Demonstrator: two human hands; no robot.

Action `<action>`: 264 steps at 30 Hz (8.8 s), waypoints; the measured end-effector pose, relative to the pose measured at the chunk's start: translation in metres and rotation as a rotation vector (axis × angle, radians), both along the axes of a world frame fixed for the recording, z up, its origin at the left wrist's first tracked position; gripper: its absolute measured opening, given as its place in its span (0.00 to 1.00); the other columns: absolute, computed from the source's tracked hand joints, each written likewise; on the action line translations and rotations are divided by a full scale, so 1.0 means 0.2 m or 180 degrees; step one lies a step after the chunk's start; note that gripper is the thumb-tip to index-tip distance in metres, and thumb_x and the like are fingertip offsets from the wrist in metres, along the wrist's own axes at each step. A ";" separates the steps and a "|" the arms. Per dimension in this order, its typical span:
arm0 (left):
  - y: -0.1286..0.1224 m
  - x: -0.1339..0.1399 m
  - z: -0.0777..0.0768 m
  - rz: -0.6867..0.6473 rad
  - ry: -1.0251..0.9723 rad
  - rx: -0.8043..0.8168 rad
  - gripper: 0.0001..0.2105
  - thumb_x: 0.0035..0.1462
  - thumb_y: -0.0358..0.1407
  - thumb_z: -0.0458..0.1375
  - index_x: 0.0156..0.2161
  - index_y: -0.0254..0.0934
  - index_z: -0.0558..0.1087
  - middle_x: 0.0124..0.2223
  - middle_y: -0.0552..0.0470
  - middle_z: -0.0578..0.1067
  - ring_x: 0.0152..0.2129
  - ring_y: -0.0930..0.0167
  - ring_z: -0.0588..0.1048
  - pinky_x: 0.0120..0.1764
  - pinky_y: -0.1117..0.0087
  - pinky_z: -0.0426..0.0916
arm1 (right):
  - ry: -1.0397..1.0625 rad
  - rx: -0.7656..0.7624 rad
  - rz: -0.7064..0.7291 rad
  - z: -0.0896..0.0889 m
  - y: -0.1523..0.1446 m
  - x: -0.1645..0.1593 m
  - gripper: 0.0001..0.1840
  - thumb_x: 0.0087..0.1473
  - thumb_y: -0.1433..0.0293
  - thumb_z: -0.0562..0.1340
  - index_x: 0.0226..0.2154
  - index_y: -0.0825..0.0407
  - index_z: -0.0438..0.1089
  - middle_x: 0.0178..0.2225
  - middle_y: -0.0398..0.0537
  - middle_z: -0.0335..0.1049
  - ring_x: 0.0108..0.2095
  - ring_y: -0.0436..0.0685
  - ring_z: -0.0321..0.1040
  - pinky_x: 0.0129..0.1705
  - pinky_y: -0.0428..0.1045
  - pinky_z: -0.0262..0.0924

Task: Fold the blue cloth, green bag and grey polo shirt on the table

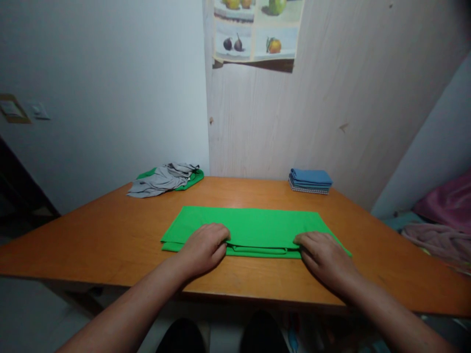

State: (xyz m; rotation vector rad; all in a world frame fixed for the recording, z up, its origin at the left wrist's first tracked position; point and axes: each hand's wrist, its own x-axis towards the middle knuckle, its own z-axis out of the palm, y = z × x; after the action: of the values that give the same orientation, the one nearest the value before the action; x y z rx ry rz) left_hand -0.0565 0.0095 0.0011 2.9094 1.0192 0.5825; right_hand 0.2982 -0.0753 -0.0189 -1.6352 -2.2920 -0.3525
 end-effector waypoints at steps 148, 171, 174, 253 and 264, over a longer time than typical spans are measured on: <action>-0.07 -0.03 -0.04 0.0409 0.0273 0.0308 0.05 0.63 0.35 0.53 0.39 0.42 0.72 0.40 0.49 0.71 0.40 0.64 0.68 0.40 0.63 0.63 | 0.0377 -0.1155 -0.0183 0.11 0.52 -0.54 0.50 0.63 0.42 0.42 0.71 0.63 0.45 0.72 0.62 0.38 0.72 0.67 0.35 0.70 0.62 0.37; -0.06 -0.25 0.03 0.1646 0.0303 0.0571 0.09 0.60 0.26 0.50 0.41 0.40 0.68 0.44 0.45 0.71 0.42 0.61 0.69 0.42 0.60 0.66 | 0.0074 -0.1319 -0.0048 -0.04 0.54 -0.71 0.51 0.62 0.39 0.36 0.71 0.60 0.45 0.73 0.59 0.36 0.73 0.64 0.30 0.71 0.62 0.27; -0.08 -0.32 0.04 0.1396 0.0303 0.0652 0.08 0.60 0.27 0.50 0.40 0.41 0.69 0.44 0.46 0.72 0.42 0.61 0.69 0.43 0.61 0.65 | 0.0073 -0.1310 -0.0027 -0.04 0.53 -0.71 0.52 0.62 0.39 0.35 0.71 0.61 0.46 0.73 0.59 0.37 0.73 0.64 0.31 0.71 0.62 0.28; 0.30 0.22 -0.08 0.0822 0.0128 -0.0689 0.31 0.70 0.54 0.33 0.66 0.41 0.61 0.70 0.42 0.60 0.68 0.60 0.56 0.65 0.47 0.51 | 0.1171 -0.1044 0.0212 0.02 0.54 -0.64 0.34 0.66 0.57 0.45 0.69 0.52 0.54 0.70 0.48 0.52 0.70 0.58 0.47 0.70 0.58 0.40; 0.26 0.22 -0.08 0.0887 0.0343 -0.0623 0.39 0.65 0.62 0.38 0.68 0.37 0.60 0.72 0.40 0.53 0.70 0.55 0.47 0.66 0.43 0.43 | 0.0440 -0.1333 -0.0761 -0.02 0.53 -0.58 0.45 0.66 0.48 0.43 0.71 0.63 0.42 0.73 0.61 0.37 0.72 0.67 0.34 0.71 0.63 0.32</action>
State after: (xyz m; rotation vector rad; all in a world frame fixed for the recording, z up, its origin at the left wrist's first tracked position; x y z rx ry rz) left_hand -0.0127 0.0617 -0.0153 2.6731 1.4211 0.3100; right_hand 0.1820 0.0302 -0.0232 -2.0658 -2.1715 0.2035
